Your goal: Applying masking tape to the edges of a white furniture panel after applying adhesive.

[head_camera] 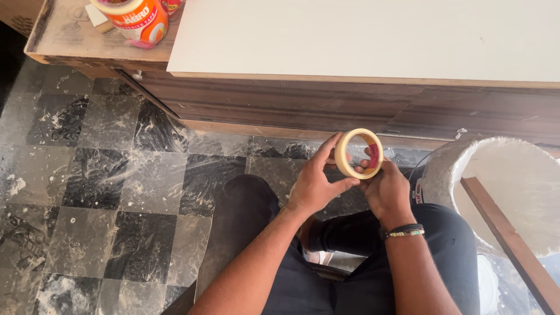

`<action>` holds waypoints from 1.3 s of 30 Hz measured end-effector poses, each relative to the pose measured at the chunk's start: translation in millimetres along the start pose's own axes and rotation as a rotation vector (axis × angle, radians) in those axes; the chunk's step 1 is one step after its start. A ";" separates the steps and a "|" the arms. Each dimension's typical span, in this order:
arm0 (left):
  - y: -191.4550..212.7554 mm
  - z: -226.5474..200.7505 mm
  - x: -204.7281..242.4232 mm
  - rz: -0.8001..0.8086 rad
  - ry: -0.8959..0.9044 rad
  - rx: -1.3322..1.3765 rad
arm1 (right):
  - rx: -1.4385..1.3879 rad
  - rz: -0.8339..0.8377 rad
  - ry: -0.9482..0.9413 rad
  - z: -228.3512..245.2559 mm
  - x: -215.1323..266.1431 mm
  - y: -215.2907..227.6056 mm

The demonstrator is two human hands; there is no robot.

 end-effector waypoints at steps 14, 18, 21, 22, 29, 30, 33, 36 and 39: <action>-3.6 -14.8 6.7 -0.043 -0.283 -0.314 | 0.733 0.069 0.293 0.5 35.5 -52.5; -1.4 -6.8 4.2 -0.076 -0.194 -0.233 | 0.767 0.134 0.307 8.3 40.1 -67.0; 3.9 4.0 3.0 -0.195 -0.176 -0.154 | 0.729 0.177 0.282 8.7 39.5 -62.2; 6.9 2.1 2.4 -0.211 -0.169 -0.137 | 0.716 0.218 0.263 7.7 38.3 -57.9; 19.1 -18.2 0.3 -0.282 -0.379 -0.340 | 0.698 0.265 0.148 -0.2 38.8 -60.2; 18.6 -22.8 -0.1 -0.282 -0.380 -0.339 | 0.699 0.264 0.148 0.1 38.5 -57.7; 17.6 -36.1 1.4 -0.312 -0.391 -0.387 | 0.768 0.263 0.188 0.0 36.9 -54.6; 16.0 -47.5 2.6 -0.302 -0.306 -0.407 | 0.890 0.238 0.242 0.2 32.8 -59.3; 13.3 -53.7 5.8 -0.305 -0.221 -0.366 | 0.933 0.215 0.307 1.9 35.2 -63.8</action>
Point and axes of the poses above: each hand's wrist, its own x-axis away from the middle knuckle, its own y-axis out of the back of the hand, z = x × y, the point moved 1 cm from there along -x, towards the middle knuckle, and after that the axes turned 3 degrees about -x, right-handed, at the moved point
